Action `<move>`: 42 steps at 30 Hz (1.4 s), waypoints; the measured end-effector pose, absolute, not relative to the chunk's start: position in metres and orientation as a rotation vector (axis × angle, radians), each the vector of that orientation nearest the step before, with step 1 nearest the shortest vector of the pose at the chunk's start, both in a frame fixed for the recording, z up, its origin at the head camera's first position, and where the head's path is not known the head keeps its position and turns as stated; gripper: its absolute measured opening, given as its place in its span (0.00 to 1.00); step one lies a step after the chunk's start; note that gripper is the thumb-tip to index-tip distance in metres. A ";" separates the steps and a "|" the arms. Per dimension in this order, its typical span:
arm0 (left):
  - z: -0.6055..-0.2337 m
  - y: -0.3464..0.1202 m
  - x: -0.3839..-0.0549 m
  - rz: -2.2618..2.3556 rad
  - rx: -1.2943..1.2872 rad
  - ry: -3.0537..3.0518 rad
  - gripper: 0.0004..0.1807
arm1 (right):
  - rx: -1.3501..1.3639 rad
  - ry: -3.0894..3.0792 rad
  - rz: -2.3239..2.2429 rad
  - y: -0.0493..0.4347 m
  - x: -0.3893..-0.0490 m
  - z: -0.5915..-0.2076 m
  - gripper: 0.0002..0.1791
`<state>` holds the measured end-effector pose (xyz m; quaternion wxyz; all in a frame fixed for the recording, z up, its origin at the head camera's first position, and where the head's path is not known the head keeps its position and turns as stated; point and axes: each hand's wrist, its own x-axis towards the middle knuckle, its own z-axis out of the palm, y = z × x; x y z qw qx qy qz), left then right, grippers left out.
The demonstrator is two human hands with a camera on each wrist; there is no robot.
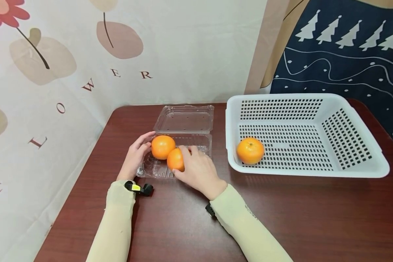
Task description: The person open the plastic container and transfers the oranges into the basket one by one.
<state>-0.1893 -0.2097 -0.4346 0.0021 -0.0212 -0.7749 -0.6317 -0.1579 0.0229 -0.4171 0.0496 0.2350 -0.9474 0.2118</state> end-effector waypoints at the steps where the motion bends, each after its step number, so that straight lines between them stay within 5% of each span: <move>1: -0.435 -0.210 -0.189 -1.983 -0.067 -2.430 0.20 | 0.721 -2.883 0.642 0.023 -0.158 -0.417 0.36; 42: -0.436 -0.209 -0.190 -1.962 -0.075 -2.442 0.21 | 0.796 -2.842 0.529 0.024 -0.160 -0.419 0.36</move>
